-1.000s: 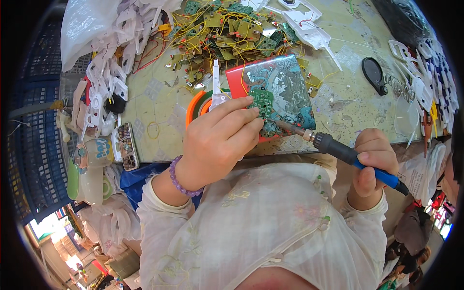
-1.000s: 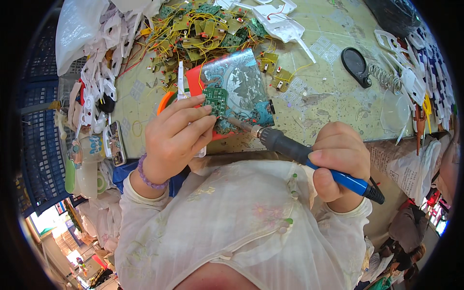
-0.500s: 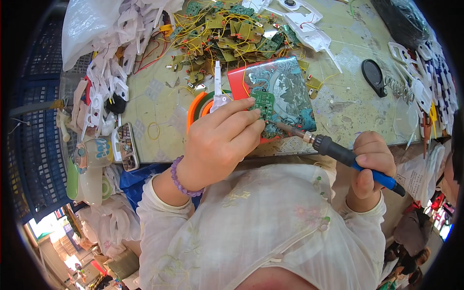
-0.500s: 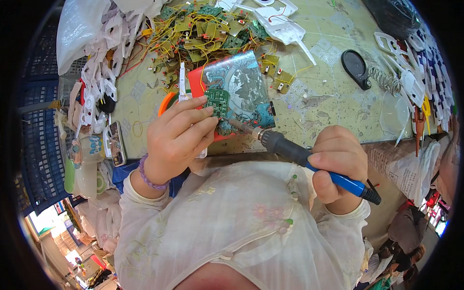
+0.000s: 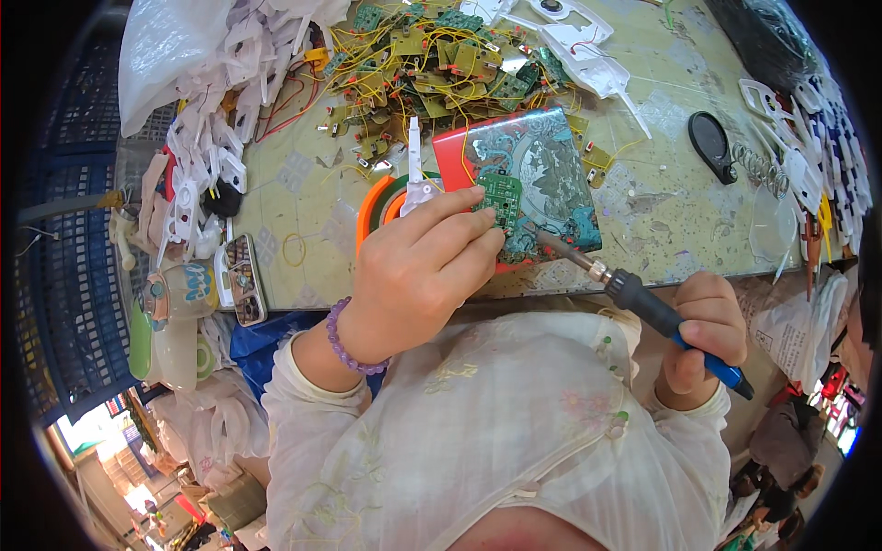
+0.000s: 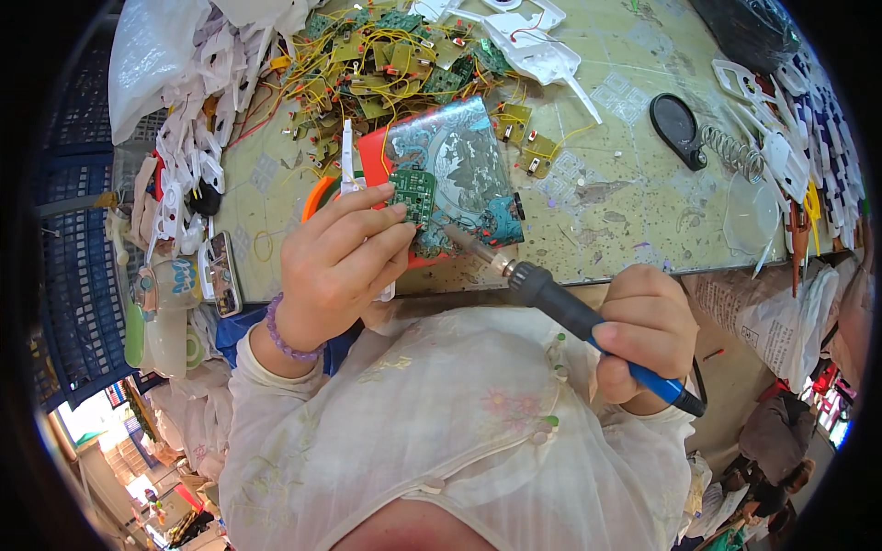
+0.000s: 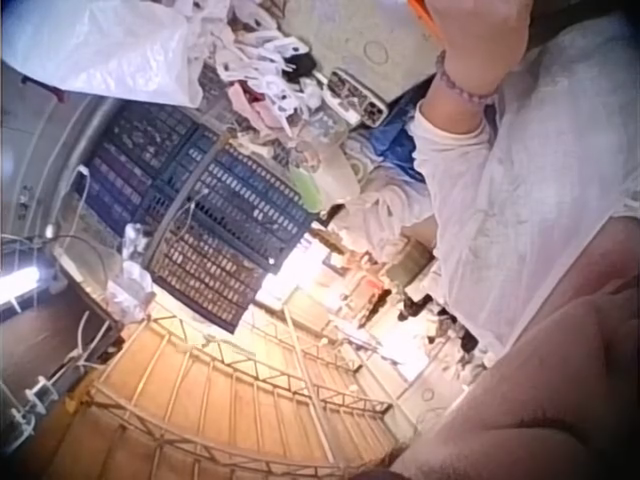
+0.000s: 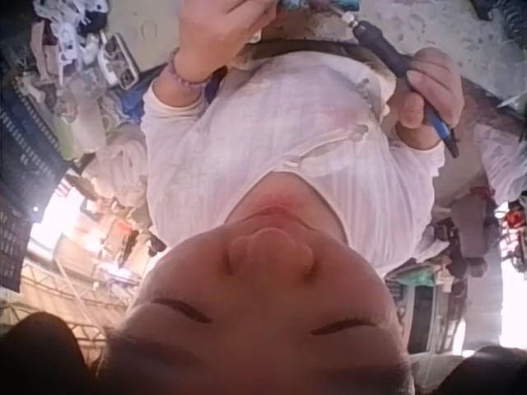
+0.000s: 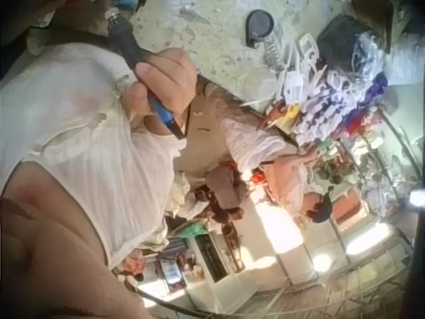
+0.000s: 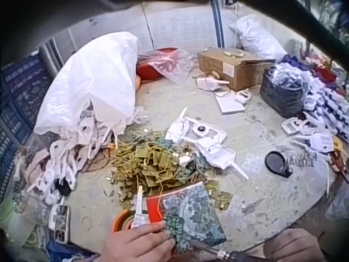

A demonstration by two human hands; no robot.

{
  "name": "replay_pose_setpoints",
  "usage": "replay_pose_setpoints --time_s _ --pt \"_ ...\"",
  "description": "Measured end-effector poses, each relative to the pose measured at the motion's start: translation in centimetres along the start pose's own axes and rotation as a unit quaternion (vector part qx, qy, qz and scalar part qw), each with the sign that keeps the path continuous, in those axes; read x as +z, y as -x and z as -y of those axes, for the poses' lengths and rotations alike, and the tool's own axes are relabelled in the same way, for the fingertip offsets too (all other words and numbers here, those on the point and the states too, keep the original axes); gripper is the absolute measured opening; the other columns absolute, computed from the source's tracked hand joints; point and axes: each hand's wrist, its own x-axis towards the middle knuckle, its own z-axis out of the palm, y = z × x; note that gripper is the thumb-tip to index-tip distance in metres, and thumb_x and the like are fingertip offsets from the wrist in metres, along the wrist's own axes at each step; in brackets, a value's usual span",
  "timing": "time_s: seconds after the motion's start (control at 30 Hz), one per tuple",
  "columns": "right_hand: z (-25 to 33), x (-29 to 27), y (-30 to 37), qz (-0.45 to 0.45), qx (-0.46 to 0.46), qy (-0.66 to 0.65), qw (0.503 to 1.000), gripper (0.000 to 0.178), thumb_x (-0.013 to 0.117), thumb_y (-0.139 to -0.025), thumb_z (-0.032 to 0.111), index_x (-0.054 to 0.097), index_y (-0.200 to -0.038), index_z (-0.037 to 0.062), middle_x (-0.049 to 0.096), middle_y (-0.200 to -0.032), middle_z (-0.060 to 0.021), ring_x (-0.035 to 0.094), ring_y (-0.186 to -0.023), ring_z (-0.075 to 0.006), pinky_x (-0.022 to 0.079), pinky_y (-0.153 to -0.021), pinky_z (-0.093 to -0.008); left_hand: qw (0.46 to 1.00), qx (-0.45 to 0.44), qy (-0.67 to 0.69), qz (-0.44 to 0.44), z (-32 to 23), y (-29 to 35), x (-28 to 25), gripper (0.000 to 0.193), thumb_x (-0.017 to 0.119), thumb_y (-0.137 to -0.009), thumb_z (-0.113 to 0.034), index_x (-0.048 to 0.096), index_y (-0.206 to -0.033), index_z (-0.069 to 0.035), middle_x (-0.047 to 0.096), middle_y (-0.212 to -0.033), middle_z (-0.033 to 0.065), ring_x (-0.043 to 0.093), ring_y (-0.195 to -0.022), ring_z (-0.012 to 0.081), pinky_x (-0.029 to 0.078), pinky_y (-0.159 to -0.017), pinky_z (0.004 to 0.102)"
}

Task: Soldering internal components and wires onto a circuit board within a plastic toy housing.

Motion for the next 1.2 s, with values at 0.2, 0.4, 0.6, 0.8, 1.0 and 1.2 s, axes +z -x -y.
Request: replay_pose_setpoints --time_s 0.2,0.4,0.6,0.8,1.0,1.2 --pt "-0.5 0.4 1.2 -0.159 0.034 0.035 0.986 0.021 0.055 -0.091 0.023 0.054 -0.092 0.0020 0.055 -0.071 -0.0104 0.048 -0.058 -0.0210 0.041 -0.053 -0.0329 1.000 -0.002 0.007 -0.002 -0.1 -0.4 0.4 0.020 0.067 -0.066 -0.008 0.066 -0.085 -0.003 0.064 -0.092 0.0078 0.065 -0.094 0.0255 0.055 -0.069 0.0321" --pt "-1.1 -2.2 1.1 -0.309 0.076 0.132 0.939 0.020 0.057 -0.092 0.020 0.053 -0.098 0.0010 0.057 -0.080 -0.0119 0.050 -0.063 -0.0172 0.043 -0.055 -0.0292 1.000 -0.010 0.013 0.005 -0.2 -0.9 -0.2 0.023 0.071 -0.064 -0.006 0.066 -0.086 -0.003 0.065 -0.090 0.0082 0.065 -0.093 0.0282 0.055 -0.073 0.0345" --pt "1.8 -16.9 2.3 -0.448 0.024 0.597 0.665 0.015 0.059 -0.088 0.013 0.057 -0.096 0.0005 0.058 -0.089 -0.0115 0.053 -0.064 -0.0159 0.040 -0.046 -0.0215 1.000 -0.018 0.008 -0.009 -0.9 -1.4 -0.6 0.022 0.071 -0.064 -0.004 0.066 -0.085 -0.002 0.066 -0.088 0.0091 0.066 -0.091 0.0279 0.055 -0.072 0.0337" --pt "-1.7 -12.6 -2.4 -0.408 0.175 0.351 0.824 0.011 0.059 -0.086 0.011 0.060 -0.079 0.0035 0.048 -0.066 0.0011 0.044 -0.062 -0.0070 0.034 -0.056 -0.0223 1.000 -0.027 0.004 -0.004 -1.0 -0.9 -0.4 0.021 0.071 -0.065 -0.005 0.067 -0.085 -0.003 0.066 -0.090 0.0081 0.066 -0.093 0.0266 0.055 -0.072 0.0335" --pt "-8.1 -10.2 -1.1 -0.313 0.174 0.418 0.835 0.014 0.065 -0.088 0.014 0.059 -0.088 0.0012 0.056 -0.075 -0.0004 0.049 -0.068 -0.0064 0.040 -0.061 -0.0224 0.998 -0.050 0.022 -0.005 -1.1 -1.2 -0.2 0.020 0.073 -0.065 -0.001 0.067 -0.084 -0.004 0.066 -0.089 0.0082 0.066 -0.091 0.0282 0.055 -0.074 0.0358" --pt "-6.7 -2.5 1.7 -0.539 0.218 0.094 0.808 0.033 0.063 -0.086 0.001 0.043 -0.112 0.0010 0.050 -0.084 -0.0014 0.044 -0.068 -0.0065 0.039 -0.062 -0.0204 0.995 -0.080 0.019 -0.055 -1.4 -1.6 -0.9 0.018 0.073 -0.070 -0.007 0.065 -0.085 -0.004 0.064 -0.090 0.0076 0.064 -0.086 0.0258 0.053 -0.070 0.0346"
